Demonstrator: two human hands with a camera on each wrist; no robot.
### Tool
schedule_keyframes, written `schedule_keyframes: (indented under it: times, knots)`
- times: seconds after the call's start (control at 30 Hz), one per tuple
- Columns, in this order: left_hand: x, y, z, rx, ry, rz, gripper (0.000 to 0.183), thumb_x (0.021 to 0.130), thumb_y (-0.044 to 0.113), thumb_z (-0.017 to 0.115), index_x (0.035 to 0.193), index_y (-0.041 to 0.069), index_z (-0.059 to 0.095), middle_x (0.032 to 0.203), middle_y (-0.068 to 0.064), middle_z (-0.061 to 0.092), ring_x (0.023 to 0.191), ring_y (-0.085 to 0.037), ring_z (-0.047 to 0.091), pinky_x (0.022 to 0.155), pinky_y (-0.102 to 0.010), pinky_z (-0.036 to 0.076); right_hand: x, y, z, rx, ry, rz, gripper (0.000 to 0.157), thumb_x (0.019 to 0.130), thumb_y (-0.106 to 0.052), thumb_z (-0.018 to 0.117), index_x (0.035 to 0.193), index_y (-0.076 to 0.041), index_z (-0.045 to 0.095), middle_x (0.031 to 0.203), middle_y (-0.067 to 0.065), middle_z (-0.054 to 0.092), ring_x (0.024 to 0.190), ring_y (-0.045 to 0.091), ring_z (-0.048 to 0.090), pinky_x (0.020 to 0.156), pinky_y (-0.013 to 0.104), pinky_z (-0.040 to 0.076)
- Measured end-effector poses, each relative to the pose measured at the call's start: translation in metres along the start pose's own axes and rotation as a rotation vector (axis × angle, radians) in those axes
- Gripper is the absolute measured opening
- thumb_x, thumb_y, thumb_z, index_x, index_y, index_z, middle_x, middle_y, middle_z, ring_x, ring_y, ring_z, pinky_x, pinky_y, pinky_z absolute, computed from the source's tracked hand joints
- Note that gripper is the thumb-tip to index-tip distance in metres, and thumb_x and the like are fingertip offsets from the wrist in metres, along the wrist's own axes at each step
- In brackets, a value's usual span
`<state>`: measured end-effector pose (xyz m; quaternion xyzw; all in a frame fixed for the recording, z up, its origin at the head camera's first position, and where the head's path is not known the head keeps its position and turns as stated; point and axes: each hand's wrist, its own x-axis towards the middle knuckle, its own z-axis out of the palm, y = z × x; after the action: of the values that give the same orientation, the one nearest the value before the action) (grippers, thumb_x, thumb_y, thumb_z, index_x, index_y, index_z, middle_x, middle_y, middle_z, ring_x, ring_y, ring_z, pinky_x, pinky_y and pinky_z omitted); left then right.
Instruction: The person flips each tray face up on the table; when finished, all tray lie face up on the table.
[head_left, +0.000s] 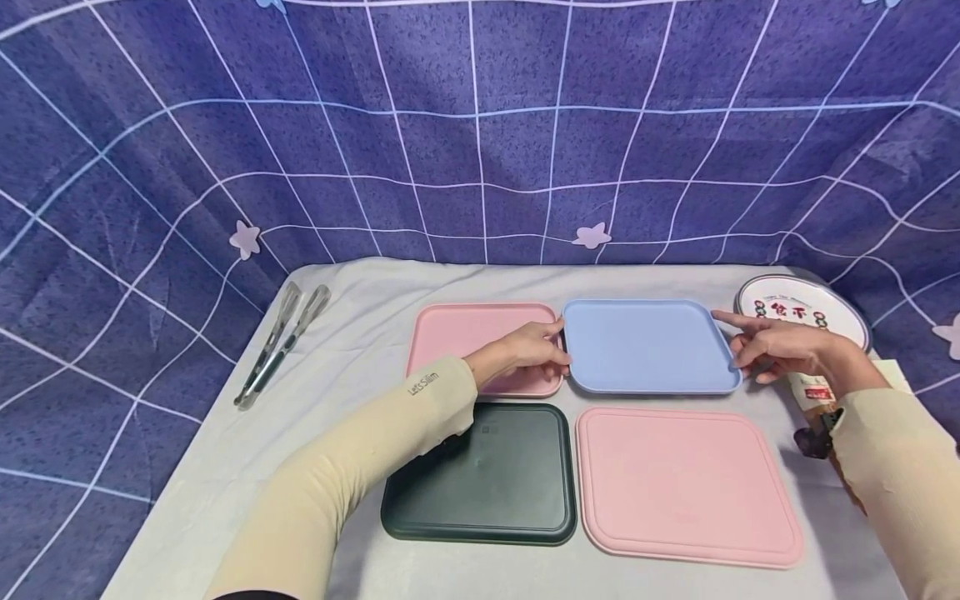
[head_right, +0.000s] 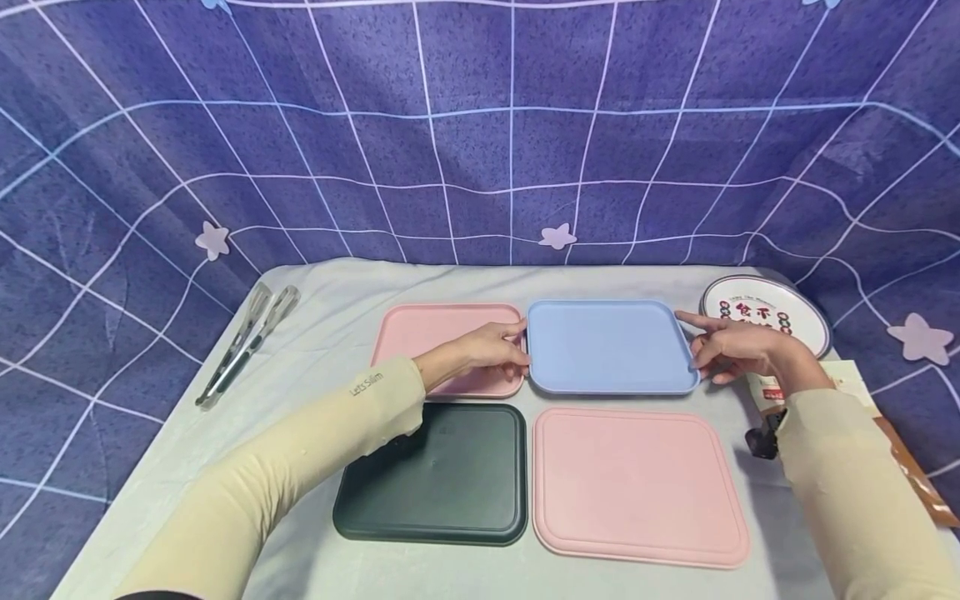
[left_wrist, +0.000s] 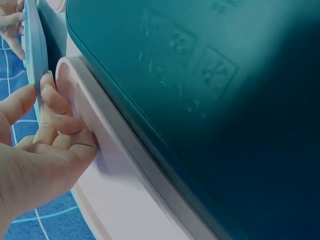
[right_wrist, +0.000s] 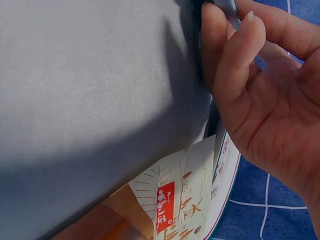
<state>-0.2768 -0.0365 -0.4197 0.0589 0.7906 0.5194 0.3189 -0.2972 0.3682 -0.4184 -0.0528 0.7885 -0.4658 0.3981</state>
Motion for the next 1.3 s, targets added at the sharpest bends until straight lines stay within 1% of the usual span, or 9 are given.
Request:
schedule_keyframes:
  times: [0.17,0.27,0.37,0.43,0.57,0.63,0.87,1.03,1.3]
  knots:
    - [0.0005,0.0012,0.0009,0.013,-0.003,-0.002,0.084,0.093,0.005,0.069,0.16,0.011,0.018,0.098,-0.024,0.074,0.051,-0.01,0.058,0.056,-0.022,0.05,0.0009,-0.0005,0.0012,0.007,0.004,0.019,0.107,0.085,-0.001,0.062,0.16,-0.016,-0.014,0.089,-0.006,0.051,0.072,0.006,0.054,0.061,0.025,0.053]
    - [0.0016,0.0013,0.0012,0.004,-0.008,0.007,0.084,0.093,0.004,0.068,0.16,0.009,0.017,0.092,-0.022,0.074,0.051,-0.01,0.058,0.057,-0.022,0.052,0.0024,0.0007,0.0004,0.013,0.003,0.027,0.106,0.086,-0.001,0.061,0.16,-0.017,-0.013,0.088,-0.007,0.052,0.07,0.006,0.054,0.061,0.026,0.054]
    - [0.0019,0.0018,0.0015,0.004,-0.01,0.012,0.084,0.093,0.003,0.068,0.16,0.008,0.017,0.082,-0.017,0.074,0.051,-0.01,0.057,0.057,-0.023,0.052,0.0035,0.0017,-0.0009,0.014,0.009,0.036,0.106,0.086,0.0,0.061,0.16,-0.018,-0.013,0.087,-0.007,0.052,0.07,0.007,0.053,0.062,0.027,0.054]
    - [0.0018,0.0027,0.0012,0.006,-0.016,0.011,0.085,0.093,0.003,0.068,0.16,0.007,0.016,0.08,-0.015,0.074,0.051,-0.011,0.057,0.057,-0.023,0.053,0.0037,0.001,-0.0012,0.011,0.016,0.049,0.106,0.086,0.0,0.061,0.16,-0.019,-0.012,0.087,-0.006,0.053,0.071,0.008,0.053,0.063,0.028,0.055]
    - [0.0013,0.0056,-0.0008,-0.007,-0.043,-0.017,0.086,0.094,0.004,0.067,0.16,0.008,0.012,0.086,-0.019,0.074,0.051,-0.011,0.058,0.059,-0.025,0.054,0.0036,-0.0012,-0.0015,-0.008,0.017,0.058,0.106,0.085,-0.001,0.061,0.16,-0.019,-0.012,0.087,-0.006,0.051,0.073,0.009,0.054,0.064,0.029,0.056]
    - [0.0014,0.0069,-0.0018,-0.022,-0.061,-0.036,0.087,0.094,0.005,0.066,0.161,0.008,0.01,0.086,-0.019,0.074,0.051,-0.012,0.059,0.059,-0.026,0.055,0.0034,-0.0018,-0.0016,-0.01,0.011,0.058,0.107,0.086,-0.001,0.062,0.16,-0.019,-0.012,0.087,-0.006,0.05,0.073,0.009,0.055,0.063,0.028,0.055]
    - [0.0028,0.0073,-0.0015,-0.056,-0.11,-0.063,0.09,0.096,0.006,0.064,0.161,0.008,0.001,0.07,-0.008,0.069,0.05,-0.012,0.059,0.058,-0.025,0.055,0.0031,-0.003,-0.0003,-0.001,0.009,0.069,0.106,0.087,0.0,0.062,0.16,-0.019,-0.013,0.085,-0.007,0.05,0.071,0.009,0.059,0.062,0.028,0.055]
    - [0.003,0.0068,-0.0016,-0.061,-0.11,-0.067,0.091,0.096,0.007,0.064,0.161,0.01,0.0,0.069,-0.008,0.069,0.05,-0.011,0.06,0.056,-0.024,0.055,0.0037,-0.0055,0.002,-0.018,0.029,0.08,0.107,0.086,-0.001,0.062,0.16,-0.019,-0.012,0.087,-0.004,0.051,0.071,0.01,0.059,0.063,0.03,0.056]
    - [0.0039,0.0047,-0.001,-0.055,-0.124,-0.072,0.093,0.096,0.008,0.064,0.161,0.007,-0.003,0.068,-0.008,0.068,0.051,-0.012,0.06,0.058,-0.024,0.055,0.0041,-0.008,0.003,-0.052,0.031,0.111,0.106,0.087,-0.002,0.062,0.16,-0.021,-0.013,0.086,0.0,0.055,0.073,0.013,0.066,0.062,0.032,0.057]
